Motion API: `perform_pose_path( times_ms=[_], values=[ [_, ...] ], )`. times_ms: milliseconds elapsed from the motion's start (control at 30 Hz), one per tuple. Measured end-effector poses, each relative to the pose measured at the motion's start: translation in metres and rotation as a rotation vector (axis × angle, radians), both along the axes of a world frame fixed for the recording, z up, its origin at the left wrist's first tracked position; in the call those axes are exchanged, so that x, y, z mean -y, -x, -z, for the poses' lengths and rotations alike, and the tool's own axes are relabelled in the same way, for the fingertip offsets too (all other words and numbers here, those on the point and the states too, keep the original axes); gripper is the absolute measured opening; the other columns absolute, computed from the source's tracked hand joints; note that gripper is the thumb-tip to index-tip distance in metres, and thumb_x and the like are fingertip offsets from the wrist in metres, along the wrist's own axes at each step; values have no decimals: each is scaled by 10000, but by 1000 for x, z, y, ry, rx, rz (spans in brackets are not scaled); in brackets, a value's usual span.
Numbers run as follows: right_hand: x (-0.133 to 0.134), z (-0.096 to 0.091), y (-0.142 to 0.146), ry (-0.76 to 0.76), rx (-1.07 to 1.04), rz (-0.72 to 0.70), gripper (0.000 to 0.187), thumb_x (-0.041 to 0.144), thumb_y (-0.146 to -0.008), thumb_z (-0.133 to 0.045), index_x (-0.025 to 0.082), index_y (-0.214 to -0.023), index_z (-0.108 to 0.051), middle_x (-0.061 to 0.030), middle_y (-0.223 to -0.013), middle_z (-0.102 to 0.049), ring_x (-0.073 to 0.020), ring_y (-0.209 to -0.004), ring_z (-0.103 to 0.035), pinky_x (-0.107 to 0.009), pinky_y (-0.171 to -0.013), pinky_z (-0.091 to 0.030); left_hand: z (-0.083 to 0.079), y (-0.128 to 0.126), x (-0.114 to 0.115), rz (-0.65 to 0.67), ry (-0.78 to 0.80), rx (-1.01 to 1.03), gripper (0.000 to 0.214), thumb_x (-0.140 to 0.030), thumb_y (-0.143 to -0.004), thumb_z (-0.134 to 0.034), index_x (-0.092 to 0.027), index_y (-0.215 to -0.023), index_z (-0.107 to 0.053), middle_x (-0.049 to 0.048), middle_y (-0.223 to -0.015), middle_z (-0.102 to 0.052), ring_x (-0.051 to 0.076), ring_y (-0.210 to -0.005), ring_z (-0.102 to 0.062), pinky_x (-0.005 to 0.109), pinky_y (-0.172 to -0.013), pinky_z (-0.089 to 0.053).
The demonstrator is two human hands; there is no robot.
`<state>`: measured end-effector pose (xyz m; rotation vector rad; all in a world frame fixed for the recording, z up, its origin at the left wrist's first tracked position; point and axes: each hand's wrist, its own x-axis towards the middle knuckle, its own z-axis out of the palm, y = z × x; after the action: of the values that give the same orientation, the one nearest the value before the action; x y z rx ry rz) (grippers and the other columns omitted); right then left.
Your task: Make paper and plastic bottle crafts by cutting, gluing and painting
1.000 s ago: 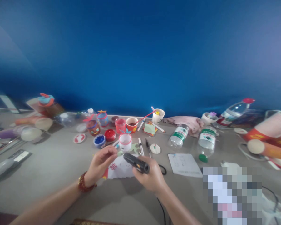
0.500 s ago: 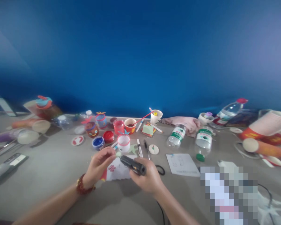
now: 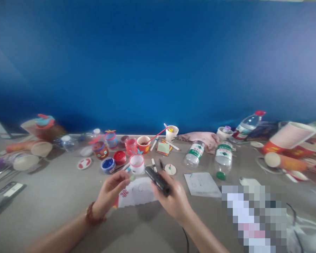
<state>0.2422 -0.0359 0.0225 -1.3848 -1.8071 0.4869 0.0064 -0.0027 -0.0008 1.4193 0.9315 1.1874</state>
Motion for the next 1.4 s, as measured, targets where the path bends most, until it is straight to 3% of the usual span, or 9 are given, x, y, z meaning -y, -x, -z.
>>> perform_pose_path(
  times_ms=[233, 367, 633, 733, 800, 900, 1000, 1167, 1400],
  values=[
    [24, 34, -90, -2, 467, 249, 537, 161, -668, -496, 228, -1198, -549, -105, -1178, -686, -266, -915, -724, -334, -708, -584, -1, 0, 2, 15, 102, 9, 277, -411, -824, -673, -153, -746, -607, -3, -684, -515, 101, -609, -442, 211, -542, -371],
    [43, 50, -132, 90, 588, 301, 532, 222, -707, -496, 218, -1237, -529, -120, -1195, -666, -291, -937, -720, -372, -728, -589, 4, 0, 1, 40, 161, 20, 265, -408, -826, -672, -159, -761, -606, -17, -676, -497, 90, -586, -429, 200, -527, -354],
    [50, 59, -153, 147, 673, 198, 540, 234, -737, -496, 205, -1275, -515, -132, -1237, -636, -286, -954, -707, -389, -788, -572, 10, -5, 6, 90, 189, -27, 252, -390, -827, -664, -152, -769, -606, -26, -640, -493, 86, -566, -422, 194, -521, -343],
    [48, 49, -156, 119, 724, 157, 530, 240, -680, -553, 200, -1207, -580, -141, -1194, -659, -326, -997, -686, -422, -806, -563, 8, -4, 8, 97, 168, -43, 241, -370, -835, -659, -144, -767, -612, -26, -634, -493, 82, -569, -412, 194, -527, -332],
    [47, 31, -146, 62, 755, 150, 451, 250, -660, -590, 208, -1107, -633, -134, -1135, -676, -351, -973, -678, -441, -770, -555, 5, -4, 8, 97, 186, -34, 245, -372, -827, -669, -143, -760, -612, -29, -624, -491, 80, -563, -405, 194, -523, -324],
    [44, -2, -104, -75, 643, 134, 143, 293, -843, -557, 230, -938, -645, -86, -999, -684, -257, -843, -678, -363, -728, -531, 2, -5, 7, 97, 255, 31, 257, -384, -787, -707, -146, -745, -617, -32, -610, -506, 80, -553, -417, 198, -525, -335],
    [35, -22, -44, -254, 448, -61, 119, 187, -909, -526, 221, -831, -609, -47, -826, -666, -187, -784, -642, -286, -711, -498, 2, -7, 7, 89, 337, 124, 252, -371, -747, -747, -149, -737, -628, -31, -607, -539, 78, -547, -443, 198, -535, -349],
    [10, -14, 20, -479, 374, -288, 128, 102, -909, -525, 189, -900, -618, -52, -828, -669, -192, -793, -593, -333, -784, -481, 4, -5, 7, 116, 480, 285, 233, -323, -725, -777, -149, -731, -623, -43, -579, -538, 53, -502, -433, 182, -499, -313],
    [-9, -1, 41, -605, 392, -313, 107, 91, -882, -559, 175, -904, -622, -60, -825, -674, -210, -788, -561, -360, -759, -460, 3, -5, 6, 130, 489, 349, 189, -266, -722, -769, -138, -700, -631, -40, -579, -544, 54, -511, -460, 186, -520, -334]
  ],
)
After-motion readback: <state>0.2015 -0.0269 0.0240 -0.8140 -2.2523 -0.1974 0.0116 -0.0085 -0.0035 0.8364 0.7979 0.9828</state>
